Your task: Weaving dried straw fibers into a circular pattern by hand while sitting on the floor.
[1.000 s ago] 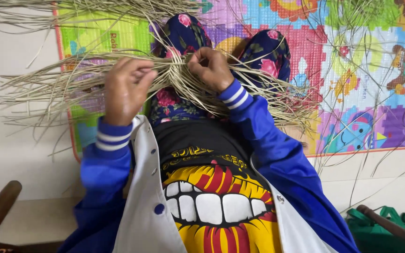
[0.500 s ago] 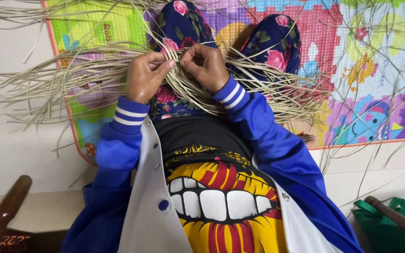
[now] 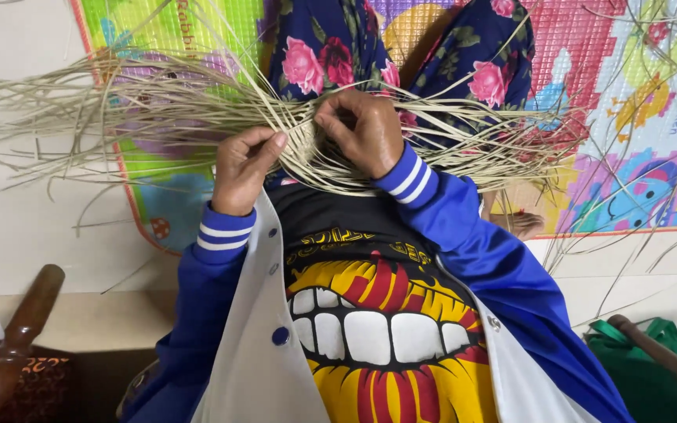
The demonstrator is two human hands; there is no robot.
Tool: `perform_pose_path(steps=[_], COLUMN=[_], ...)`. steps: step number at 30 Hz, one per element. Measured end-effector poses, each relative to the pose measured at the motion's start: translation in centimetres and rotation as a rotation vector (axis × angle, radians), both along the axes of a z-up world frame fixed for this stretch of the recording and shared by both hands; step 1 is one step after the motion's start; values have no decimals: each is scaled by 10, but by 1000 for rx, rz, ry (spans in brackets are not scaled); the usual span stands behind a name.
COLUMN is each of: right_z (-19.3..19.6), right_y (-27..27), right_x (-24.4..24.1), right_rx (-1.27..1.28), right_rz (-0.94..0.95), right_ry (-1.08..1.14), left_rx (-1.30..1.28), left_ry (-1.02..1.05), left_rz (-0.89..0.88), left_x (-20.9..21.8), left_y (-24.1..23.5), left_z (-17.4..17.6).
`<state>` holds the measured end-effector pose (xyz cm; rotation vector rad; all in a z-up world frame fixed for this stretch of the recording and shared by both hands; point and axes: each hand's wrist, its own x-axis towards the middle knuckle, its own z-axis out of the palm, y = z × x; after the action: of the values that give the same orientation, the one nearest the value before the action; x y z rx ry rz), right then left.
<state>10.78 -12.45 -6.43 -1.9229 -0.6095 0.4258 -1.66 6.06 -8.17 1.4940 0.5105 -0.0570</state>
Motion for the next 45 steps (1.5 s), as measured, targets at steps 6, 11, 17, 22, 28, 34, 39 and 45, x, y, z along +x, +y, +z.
perform_pose_path(steps=[6, 11, 17, 22, 28, 34, 39, 45], right_z=[-7, 12, 10, 7, 17, 26, 0, -5], right_y=[8, 13, 13, 13, 15, 26, 29, 29], right_x=[-4, -1, -4, -4, -5, -7, -5, -2], right_rx=[-253, -209, -235, -243, -291, -259, -261, -234], right_rz=[-32, -58, -74, -77, -63, 72, 150, 202], right_ry=[-182, -341, -360, -418, -596, -715, -658, -640], left_rx=[-11, -299, -344, -334, -365, -361, -456, -579], left_ry=[28, -5, 22, -13, -15, -11, 17, -27], left_rz=[109, 186, 251, 251, 260, 235, 281, 331], left_x=[2, 0, -5, -2, -5, -5, -7, -11], left_y=[-7, -6, -5, -5, -3, -2, -1, 0], left_z=[-8, -22, -24, -26, -28, -27, -35, -35])
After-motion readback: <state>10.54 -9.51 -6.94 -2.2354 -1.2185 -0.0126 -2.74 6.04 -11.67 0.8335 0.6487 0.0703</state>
